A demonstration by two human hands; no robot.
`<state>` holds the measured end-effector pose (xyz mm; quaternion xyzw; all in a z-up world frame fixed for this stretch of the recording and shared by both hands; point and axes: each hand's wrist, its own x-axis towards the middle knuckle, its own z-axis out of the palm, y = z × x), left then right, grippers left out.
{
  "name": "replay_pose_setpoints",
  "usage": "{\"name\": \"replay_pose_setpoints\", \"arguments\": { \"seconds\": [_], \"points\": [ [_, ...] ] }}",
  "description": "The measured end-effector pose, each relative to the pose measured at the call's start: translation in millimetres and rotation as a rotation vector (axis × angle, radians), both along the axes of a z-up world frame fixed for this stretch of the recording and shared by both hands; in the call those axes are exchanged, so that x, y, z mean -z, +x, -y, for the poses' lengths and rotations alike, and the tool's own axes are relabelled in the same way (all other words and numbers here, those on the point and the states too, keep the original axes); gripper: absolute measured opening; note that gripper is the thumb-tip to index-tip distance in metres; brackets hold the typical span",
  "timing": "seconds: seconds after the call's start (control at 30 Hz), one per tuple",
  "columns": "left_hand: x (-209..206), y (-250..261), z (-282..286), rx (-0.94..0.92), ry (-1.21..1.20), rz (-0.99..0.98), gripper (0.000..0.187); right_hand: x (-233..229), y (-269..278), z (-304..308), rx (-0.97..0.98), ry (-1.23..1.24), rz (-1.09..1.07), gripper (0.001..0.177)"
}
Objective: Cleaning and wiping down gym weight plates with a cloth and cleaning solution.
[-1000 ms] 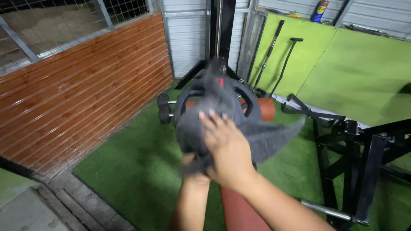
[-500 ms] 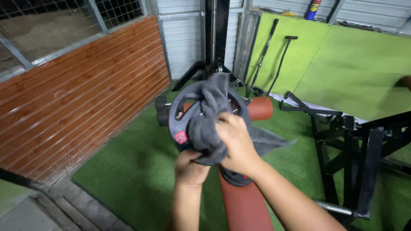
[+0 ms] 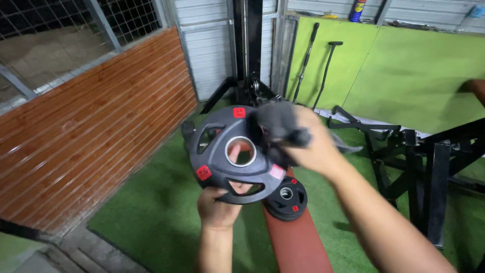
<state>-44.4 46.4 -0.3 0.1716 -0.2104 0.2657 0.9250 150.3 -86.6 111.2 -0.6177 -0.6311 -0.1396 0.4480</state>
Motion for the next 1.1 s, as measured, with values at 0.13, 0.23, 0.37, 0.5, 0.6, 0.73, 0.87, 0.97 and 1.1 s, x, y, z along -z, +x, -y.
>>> {"name": "replay_pose_setpoints", "arguments": {
  "seconds": [0.13,0.23,0.37,0.5,0.6,0.73,0.87,0.97,1.1],
  "points": [
    [-2.3,7.6,2.7,0.009,0.042,-0.091,0.098,9.3,-72.3,-50.8,0.075,-0.093,0.14,0.086],
    [-32.3,3.1,13.3,-0.204,-0.311,-0.28,0.094,4.7,-103.6,-73.7,-0.118,0.025,0.263,0.052],
    [71.5,17.3,-24.8,-0.093,-0.021,-0.339,0.088,18.1,-73.8,-106.5,-0.003,-0.12,0.279,0.072],
    [13.4,2.2,-8.8,0.001,0.067,-0.196,0.085,17.2,-16.9,-129.4,0.269,-0.102,-0.027,0.045],
    [-2.9,-8.5,-2.0,-0.01,0.043,-0.256,0.089,7.4,17.6,-126.7,0.368,-0.246,-0.216,0.048],
    [6.2,-16.9,-11.2,0.004,0.06,-0.279,0.091,56.8,93.9,-105.0,0.394,-0.313,-0.474,0.038],
    [-4.8,-19.8,-18.6,-0.044,0.055,-0.248,0.096,126.0,109.3,-48.6,-0.198,-0.225,-1.313,0.049],
    [-27.7,-17.4,-24.7,-0.059,0.039,-0.151,0.099,147.9,36.5,-23.6,-0.436,0.027,-1.588,0.053],
    [7.4,-0.5,-47.6,-0.061,0.019,-0.14,0.096,159.0,-80.4,-26.6,-0.177,0.333,-1.753,0.058]
  ]
}}
